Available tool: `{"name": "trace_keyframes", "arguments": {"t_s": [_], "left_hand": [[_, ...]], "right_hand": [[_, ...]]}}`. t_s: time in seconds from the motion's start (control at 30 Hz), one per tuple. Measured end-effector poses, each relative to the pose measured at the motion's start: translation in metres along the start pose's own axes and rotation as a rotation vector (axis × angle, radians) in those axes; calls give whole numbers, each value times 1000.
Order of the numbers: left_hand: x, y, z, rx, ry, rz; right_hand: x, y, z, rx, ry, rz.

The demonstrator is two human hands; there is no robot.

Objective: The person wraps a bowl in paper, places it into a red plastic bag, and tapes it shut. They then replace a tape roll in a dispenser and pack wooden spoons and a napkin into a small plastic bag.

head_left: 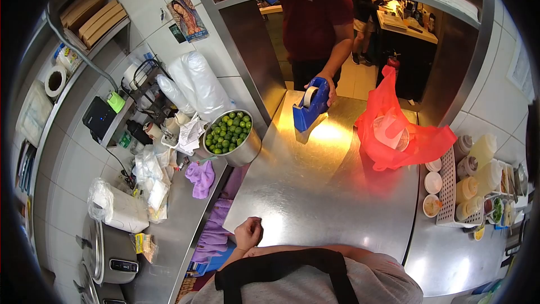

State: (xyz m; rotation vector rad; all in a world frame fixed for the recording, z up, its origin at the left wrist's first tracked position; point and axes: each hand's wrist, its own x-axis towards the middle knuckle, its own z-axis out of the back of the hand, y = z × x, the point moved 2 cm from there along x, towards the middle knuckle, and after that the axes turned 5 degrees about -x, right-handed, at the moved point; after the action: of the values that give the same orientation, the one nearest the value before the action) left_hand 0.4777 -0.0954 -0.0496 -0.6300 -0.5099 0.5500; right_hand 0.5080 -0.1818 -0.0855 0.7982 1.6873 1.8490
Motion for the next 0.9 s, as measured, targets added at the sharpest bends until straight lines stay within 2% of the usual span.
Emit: {"name": "trace_keyframes", "arguments": {"t_s": [0.23,0.37,0.43,0.47,0.6,0.7,0.77,0.8,0.83,0.9], "left_hand": [[-9,-3,-2,4,-33,136],[-8,-13,2,72,-41,120],[-7,-14,1,104,-102,4],[-7,-12,-1,121,-79,62],[2,-9,-1,127,-65,71],[0,-5,-1,104,-79,59],[-2,1,-4,62,-89,70],[-4,4,-4,36,-85,95],[-5,5,-5,7,-79,114],[-9,5,-3,2,-115,113]], "right_hand": [[0,-3,-5,185,97,31],[-1,-7,-11,250,138,37],[0,-6,-12,272,145,49],[2,-7,-11,282,137,65],[8,0,-11,339,129,87],[3,9,-6,410,117,-23],[-3,19,3,660,129,57],[-3,7,7,901,85,95],[-9,0,12,983,-84,150],[-12,-1,29,1318,-232,240]]}}
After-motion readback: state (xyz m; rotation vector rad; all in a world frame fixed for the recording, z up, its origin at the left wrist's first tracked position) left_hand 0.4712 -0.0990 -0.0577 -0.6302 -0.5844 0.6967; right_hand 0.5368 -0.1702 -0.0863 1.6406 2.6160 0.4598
